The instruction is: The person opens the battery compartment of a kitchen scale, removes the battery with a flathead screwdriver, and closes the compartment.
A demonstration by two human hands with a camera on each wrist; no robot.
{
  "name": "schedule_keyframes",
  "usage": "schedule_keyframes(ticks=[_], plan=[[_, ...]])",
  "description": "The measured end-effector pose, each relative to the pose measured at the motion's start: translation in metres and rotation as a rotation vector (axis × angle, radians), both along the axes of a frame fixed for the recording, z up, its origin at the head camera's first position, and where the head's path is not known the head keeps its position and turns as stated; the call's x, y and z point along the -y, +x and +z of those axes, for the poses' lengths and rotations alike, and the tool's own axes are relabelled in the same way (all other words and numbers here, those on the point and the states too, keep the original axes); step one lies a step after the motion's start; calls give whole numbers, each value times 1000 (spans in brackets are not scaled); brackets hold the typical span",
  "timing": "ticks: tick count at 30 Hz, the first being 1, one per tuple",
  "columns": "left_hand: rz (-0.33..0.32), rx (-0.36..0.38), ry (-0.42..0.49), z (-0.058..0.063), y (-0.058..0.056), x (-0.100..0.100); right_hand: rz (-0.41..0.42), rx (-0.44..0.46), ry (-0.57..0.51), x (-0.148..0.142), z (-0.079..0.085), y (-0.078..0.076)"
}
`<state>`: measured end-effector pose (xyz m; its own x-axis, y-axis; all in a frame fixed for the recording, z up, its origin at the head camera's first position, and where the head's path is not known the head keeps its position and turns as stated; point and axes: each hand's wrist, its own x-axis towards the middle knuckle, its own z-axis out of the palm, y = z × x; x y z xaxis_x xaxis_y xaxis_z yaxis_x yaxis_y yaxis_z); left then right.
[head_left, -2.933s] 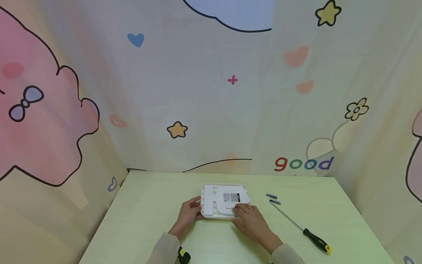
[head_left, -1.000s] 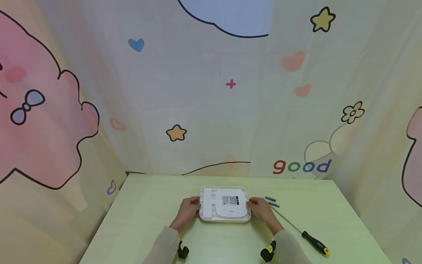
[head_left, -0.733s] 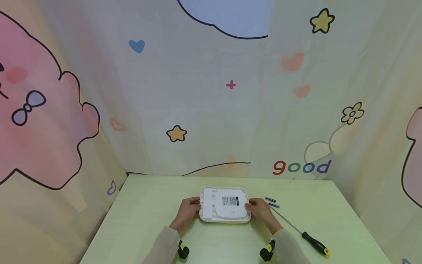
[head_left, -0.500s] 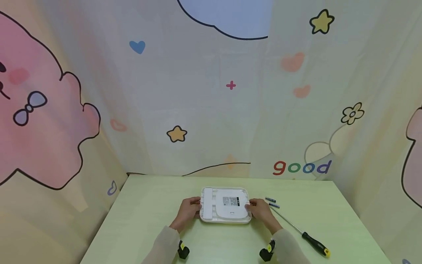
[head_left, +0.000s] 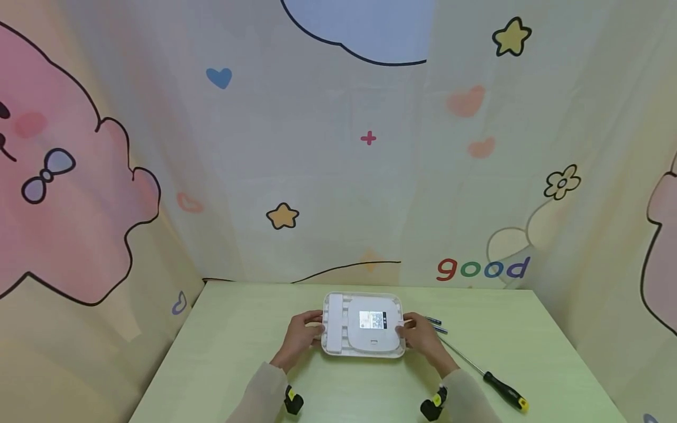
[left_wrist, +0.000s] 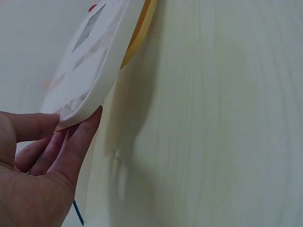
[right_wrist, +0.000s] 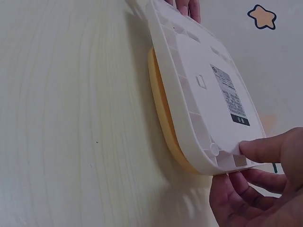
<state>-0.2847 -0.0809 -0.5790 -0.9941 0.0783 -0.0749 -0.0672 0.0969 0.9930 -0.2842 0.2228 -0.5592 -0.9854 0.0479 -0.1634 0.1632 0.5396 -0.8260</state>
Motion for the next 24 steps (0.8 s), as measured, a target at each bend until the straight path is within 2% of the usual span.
schedule_keyframes(ticks=[6,12,24], plan=[[-10,-44,13,6,-1,1,-14,-56,-18,-1,6,3],[-3,-53,21,13,-1,-1,-42,-91,-61,-1,9,5],[25,-137,-13,18,0,-4,-73,-167,-103,-3,15,7]])
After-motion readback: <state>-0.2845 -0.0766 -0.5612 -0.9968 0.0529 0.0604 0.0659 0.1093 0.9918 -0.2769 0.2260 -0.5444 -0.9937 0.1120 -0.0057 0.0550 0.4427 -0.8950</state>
